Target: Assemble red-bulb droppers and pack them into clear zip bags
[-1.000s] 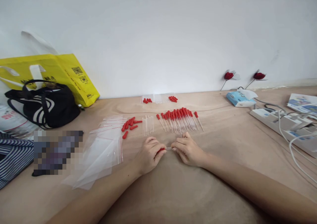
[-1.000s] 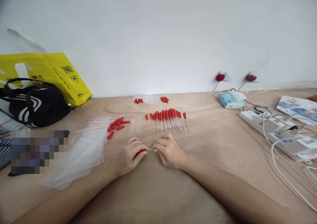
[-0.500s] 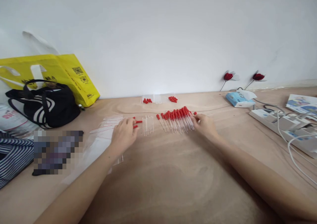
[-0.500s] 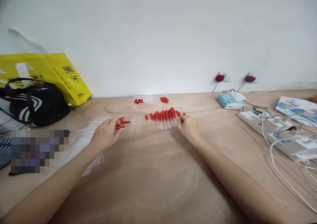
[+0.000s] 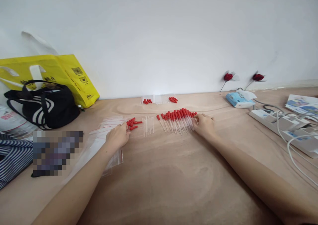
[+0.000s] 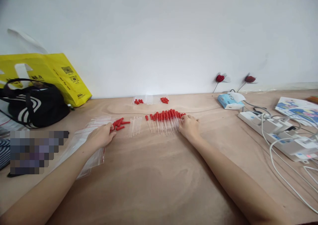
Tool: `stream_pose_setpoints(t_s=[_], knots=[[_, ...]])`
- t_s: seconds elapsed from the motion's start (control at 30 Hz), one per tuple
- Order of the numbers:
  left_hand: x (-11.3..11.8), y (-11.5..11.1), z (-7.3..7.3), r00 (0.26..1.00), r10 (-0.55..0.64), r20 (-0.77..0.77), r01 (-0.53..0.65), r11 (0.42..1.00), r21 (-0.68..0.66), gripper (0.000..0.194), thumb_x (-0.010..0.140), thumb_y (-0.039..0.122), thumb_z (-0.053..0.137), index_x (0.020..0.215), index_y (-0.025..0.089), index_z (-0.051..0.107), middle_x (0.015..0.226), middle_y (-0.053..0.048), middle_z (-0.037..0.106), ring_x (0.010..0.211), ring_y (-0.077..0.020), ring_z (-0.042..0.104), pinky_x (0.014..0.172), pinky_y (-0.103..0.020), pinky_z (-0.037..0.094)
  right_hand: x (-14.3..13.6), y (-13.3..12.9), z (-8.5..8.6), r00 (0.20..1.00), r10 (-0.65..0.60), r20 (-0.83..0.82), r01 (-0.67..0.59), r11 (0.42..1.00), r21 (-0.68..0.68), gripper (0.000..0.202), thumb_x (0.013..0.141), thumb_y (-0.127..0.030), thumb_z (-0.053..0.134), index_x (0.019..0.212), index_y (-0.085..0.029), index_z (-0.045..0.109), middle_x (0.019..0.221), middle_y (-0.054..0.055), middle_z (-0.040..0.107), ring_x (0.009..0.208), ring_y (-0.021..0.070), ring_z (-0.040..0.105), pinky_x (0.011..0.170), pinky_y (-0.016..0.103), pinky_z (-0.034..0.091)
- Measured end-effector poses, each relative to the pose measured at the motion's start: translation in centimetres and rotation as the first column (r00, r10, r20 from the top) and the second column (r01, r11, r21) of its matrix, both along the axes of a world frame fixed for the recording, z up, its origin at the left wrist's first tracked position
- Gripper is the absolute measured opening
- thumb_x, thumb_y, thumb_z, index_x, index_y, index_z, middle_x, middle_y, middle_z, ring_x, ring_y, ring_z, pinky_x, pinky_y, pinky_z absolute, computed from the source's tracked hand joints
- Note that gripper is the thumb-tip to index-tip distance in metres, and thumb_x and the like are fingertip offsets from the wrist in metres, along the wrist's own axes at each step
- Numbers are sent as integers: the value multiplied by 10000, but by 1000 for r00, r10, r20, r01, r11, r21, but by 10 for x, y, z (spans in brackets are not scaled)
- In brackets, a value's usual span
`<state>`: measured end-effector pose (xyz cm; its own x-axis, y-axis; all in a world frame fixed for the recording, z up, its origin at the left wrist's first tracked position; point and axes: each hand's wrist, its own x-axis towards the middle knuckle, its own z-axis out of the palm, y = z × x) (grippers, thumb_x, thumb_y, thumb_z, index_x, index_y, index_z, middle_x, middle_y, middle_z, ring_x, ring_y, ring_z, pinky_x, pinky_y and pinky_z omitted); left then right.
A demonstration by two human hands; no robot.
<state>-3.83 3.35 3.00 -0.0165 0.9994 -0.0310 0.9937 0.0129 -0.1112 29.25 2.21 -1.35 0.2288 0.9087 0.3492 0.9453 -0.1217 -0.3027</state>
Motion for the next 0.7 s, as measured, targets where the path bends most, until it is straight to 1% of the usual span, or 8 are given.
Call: stream_pose_setpoints(t_s=[0.07,0.13,0.2,0.27,0.37,0.43,0.53,0.7], knots=[[1,-1,1,1000,8,-3,-8,1000,-15,208,785,320,409,915,200,517,947,-97,635,866,-279,601,626,-335,447,-21,-4,6,995,98,-1,-98,993,59,234,793,-292,406,806,-178,610,866,74,650,851,216,558,762,348,289],[3,-2,3,1000,10,-7,-10,1000,-28,198,781,313,415,904,202,523,935,-95,642,866,-282,602,622,-333,445,-51,-6,12,972,234,-2,-234,971,39,224,788,-287,414,749,-183,608,822,62,656,826,199,557,762,338,276],[5,-4,5,1000,6,-11,-6,999,-34,191,783,291,416,914,202,521,935,-95,643,869,-284,601,630,-336,444,-84,-3,17,955,296,9,-296,955,-9,223,786,-287,416,749,-186,612,809,58,657,815,196,557,762,344,266],[9,-7,7,1000,2,-17,-3,1000,-22,197,800,273,399,945,199,510,949,-96,638,880,-286,597,651,-346,441,-114,6,21,952,306,15,-303,949,-84,229,774,-298,430,780,-170,620,820,81,655,817,206,560,753,346,268],[17,-13,9,999,-50,-6,50,997,56,201,837,262,369,984,193,486,983,-91,619,877,-276,592,668,-352,438,-146,24,25,972,234,-6,-231,952,-200,262,765,-318,447,819,-139,630,839,122,651,810,220,572,778,364,263],[23,-17,9,992,-123,20,120,987,111,186,851,248,371,987,187,481,1005,-85,601,868,-259,591,661,-338,440,-158,35,27,979,200,-35,-202,940,-274,263,760,-304,452,841,-134,637,859,134,651,818,224,580,801,378,253],[31,-23,6,976,-212,56,203,969,138,160,850,219,408,976,168,492,998,-89,580,873,-238,581,662,-316,437,-165,43,28,980,192,-50,-197,916,-349,262,753,-265,452,882,-150,648,882,145,652,851,232,586,819,396,236],[37,-27,-9,938,-340,70,324,929,178,143,828,152,439,880,126,570,938,-111,547,820,-216,575,683,-313,430,-171,44,27,982,188,-16,-179,903,-390,274,743,-233,457,921,-157,651,895,157,652,877,240,585,830,411,223]])
